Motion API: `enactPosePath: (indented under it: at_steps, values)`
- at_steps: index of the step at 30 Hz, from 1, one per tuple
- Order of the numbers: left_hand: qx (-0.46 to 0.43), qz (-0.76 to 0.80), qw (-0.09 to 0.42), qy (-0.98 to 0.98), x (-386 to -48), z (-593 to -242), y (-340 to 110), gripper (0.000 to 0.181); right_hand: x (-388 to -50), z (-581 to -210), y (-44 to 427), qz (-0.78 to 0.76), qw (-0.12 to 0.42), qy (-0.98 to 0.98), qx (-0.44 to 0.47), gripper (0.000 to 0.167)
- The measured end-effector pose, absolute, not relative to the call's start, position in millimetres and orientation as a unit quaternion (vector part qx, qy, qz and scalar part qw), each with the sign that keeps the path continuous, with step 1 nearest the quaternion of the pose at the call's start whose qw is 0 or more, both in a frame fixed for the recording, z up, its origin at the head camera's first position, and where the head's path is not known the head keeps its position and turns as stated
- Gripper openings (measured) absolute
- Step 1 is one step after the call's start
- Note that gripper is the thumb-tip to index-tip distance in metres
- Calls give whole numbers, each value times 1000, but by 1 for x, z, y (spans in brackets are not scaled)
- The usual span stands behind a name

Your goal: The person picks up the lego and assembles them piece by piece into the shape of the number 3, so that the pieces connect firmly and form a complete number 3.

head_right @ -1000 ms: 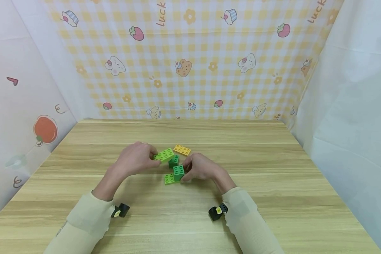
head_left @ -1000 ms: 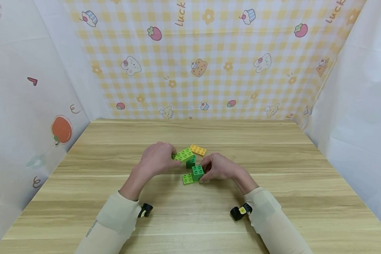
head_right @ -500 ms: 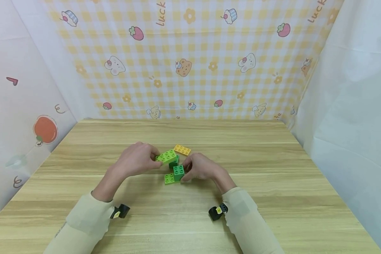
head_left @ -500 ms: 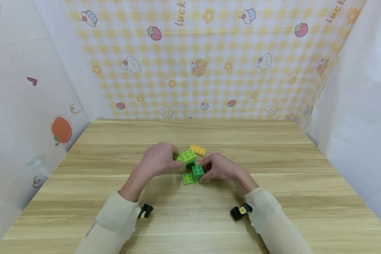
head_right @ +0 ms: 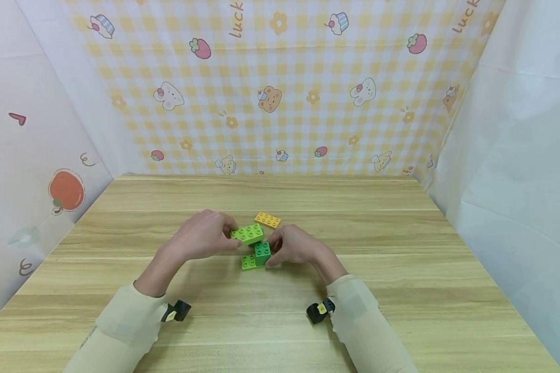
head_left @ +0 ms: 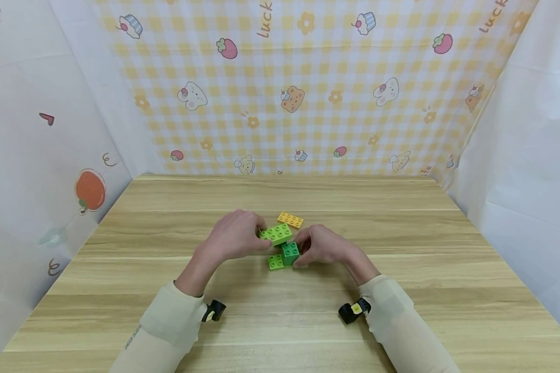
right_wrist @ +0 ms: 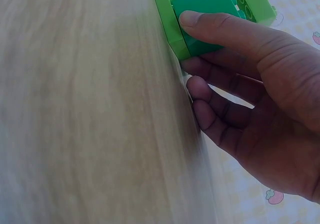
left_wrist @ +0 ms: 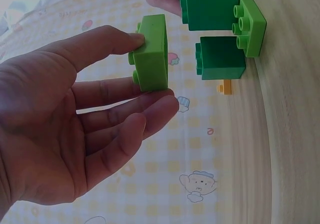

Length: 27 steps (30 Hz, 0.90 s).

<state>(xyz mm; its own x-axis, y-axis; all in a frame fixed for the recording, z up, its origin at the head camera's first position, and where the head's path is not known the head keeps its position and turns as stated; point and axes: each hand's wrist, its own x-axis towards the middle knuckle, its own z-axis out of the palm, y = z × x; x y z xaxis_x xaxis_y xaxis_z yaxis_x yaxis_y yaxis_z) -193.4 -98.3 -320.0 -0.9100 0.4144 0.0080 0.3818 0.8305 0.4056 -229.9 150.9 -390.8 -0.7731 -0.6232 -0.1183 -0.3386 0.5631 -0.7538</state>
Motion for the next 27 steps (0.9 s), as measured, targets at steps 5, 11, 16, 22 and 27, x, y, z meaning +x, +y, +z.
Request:
enactPosePath:
  at_steps: [5, 11, 16, 22, 27]
  values:
    - [216, 206, 45, 953, -193, -319, -98, 16, -229, -390, 150, -373, 191, 865, -275, 29]
    - [225, 207, 48, 951, -193, -320, -98, 22, -228, -390, 150, -371, 190, 867, -273, 26]
    - [229, 212, 55, 948, -192, -319, -97, 23, -228, -390, 150, -368, 187, 869, -273, 25]
    - [235, 218, 63, 945, -192, -319, -97, 17, -228, -390, 150, -365, 186, 871, -273, 24]
    - [239, 225, 69, 942, -192, -320, -97, 15, -228, -391, 150, -364, 186, 872, -269, 25]
